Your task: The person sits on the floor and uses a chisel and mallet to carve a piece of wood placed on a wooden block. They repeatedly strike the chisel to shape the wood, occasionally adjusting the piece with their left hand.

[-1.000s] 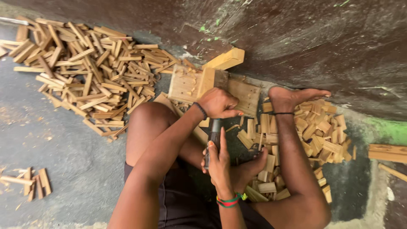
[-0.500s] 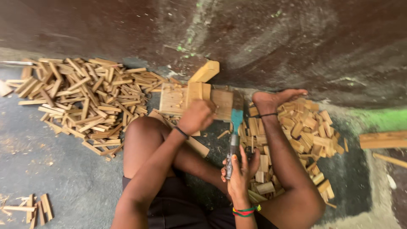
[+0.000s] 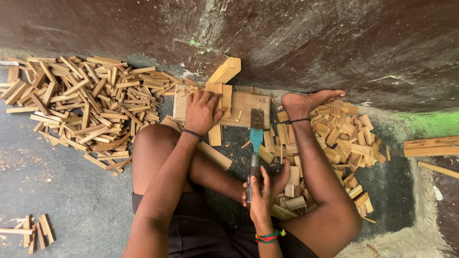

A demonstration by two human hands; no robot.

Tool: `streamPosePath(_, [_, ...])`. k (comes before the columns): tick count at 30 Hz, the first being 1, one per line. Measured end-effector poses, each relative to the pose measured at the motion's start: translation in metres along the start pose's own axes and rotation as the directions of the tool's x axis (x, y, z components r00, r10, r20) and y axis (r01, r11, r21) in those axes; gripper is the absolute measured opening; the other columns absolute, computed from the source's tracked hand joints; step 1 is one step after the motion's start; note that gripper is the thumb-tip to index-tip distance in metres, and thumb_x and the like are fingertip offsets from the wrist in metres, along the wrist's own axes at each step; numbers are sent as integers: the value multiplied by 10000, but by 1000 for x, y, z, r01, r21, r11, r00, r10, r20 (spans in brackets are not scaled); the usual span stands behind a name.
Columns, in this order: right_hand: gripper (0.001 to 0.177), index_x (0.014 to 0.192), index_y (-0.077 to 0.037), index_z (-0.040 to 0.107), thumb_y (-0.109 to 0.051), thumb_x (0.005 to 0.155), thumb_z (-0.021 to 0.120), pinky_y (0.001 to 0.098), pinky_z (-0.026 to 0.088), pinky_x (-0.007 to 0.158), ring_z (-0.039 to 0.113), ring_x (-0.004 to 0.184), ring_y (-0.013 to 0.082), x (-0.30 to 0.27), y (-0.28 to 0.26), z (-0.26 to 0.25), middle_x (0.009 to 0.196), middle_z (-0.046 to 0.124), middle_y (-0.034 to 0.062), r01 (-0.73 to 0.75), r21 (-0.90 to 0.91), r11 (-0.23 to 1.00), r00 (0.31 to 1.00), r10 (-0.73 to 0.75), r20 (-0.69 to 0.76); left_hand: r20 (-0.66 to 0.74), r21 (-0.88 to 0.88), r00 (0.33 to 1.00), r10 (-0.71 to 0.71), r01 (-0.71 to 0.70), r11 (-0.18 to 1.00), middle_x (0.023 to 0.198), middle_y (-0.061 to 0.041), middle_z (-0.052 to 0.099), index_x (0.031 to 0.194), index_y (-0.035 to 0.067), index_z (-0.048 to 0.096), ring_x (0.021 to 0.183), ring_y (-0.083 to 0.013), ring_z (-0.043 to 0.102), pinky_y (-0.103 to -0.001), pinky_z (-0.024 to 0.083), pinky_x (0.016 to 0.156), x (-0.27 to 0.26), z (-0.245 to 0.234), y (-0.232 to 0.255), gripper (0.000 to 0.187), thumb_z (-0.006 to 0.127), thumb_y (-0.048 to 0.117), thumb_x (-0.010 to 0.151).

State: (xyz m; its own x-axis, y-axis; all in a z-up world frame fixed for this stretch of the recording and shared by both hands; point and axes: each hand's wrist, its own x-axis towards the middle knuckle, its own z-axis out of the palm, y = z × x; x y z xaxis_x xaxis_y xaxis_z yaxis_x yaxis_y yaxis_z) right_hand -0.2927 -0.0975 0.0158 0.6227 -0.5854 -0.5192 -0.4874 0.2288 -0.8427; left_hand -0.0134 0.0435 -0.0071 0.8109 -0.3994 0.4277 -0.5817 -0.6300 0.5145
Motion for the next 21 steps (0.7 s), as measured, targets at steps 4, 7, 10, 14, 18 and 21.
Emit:
streamPosePath(4, [612, 1547, -223, 378, -237, 975, 593, 294, 418, 319, 553, 414, 155, 2, 2, -6, 784, 656, 104, -24, -44, 999, 1000, 24, -1, -47, -36, 999, -2, 0, 999, 1208, -77, 626, 1272, 91, 698, 1164, -307, 540, -479, 398, 1003, -7, -2, 2, 543, 768, 432, 856])
streamPosePath(7, [622, 1554, -223, 377, -241, 976, 606, 290, 419, 331, 544, 415, 156, 4, 1, -7, 796, 664, 107, -25, -59, 998, 1000, 25, 0, -34, -20, 999, -37, 36, 999, 1217, -59, 623, 1242, 108, 706, 1176, -300, 538, -492, 386, 1005, -9, -7, 1, 511, 776, 430, 851])
streamPosePath(10, [664, 1562, -246, 346, -223, 958, 620, 290, 430, 341, 558, 432, 155, 4, 1, -5, 807, 661, 103, -51, -27, 998, 998, 52, 26, -22, -43, 995, -97, 96, 994, 1244, -52, 615, 1208, 122, 707, 1184, -305, 540, -492, 389, 1003, -12, -7, 0, 455, 781, 419, 872])
streamPosePath(14, [694, 1562, -268, 331, -206, 941, 635, 286, 441, 349, 580, 458, 154, 1, -3, -6, 828, 667, 95, -69, -8, 998, 996, 69, 49, 12, -123, 990, -141, 141, 982, 1248, -64, 602, 1213, 115, 709, 1161, -316, 556, -481, 416, 975, -13, -2, -4, 451, 793, 390, 865])
streamPosePath(18, [695, 1585, -286, 333, -228, 960, 630, 252, 400, 349, 547, 485, 112, -4, -8, -6, 834, 634, 76, -102, 74, 992, 995, 101, 16, 68, -149, 982, -179, 187, 971, 1224, -71, 599, 1169, 116, 716, 1113, -315, 578, -473, 448, 949, -5, 3, -8, 432, 824, 372, 838])
streamPosePath(21, [690, 1577, -255, 338, -222, 951, 627, 264, 427, 342, 578, 496, 125, -10, -8, -7, 843, 646, 96, -51, 151, 987, 998, 47, 30, 47, -187, 986, -160, 166, 968, 1222, -57, 606, 1161, 127, 726, 1122, -313, 580, -469, 456, 959, -5, 4, -11, 426, 839, 353, 818])
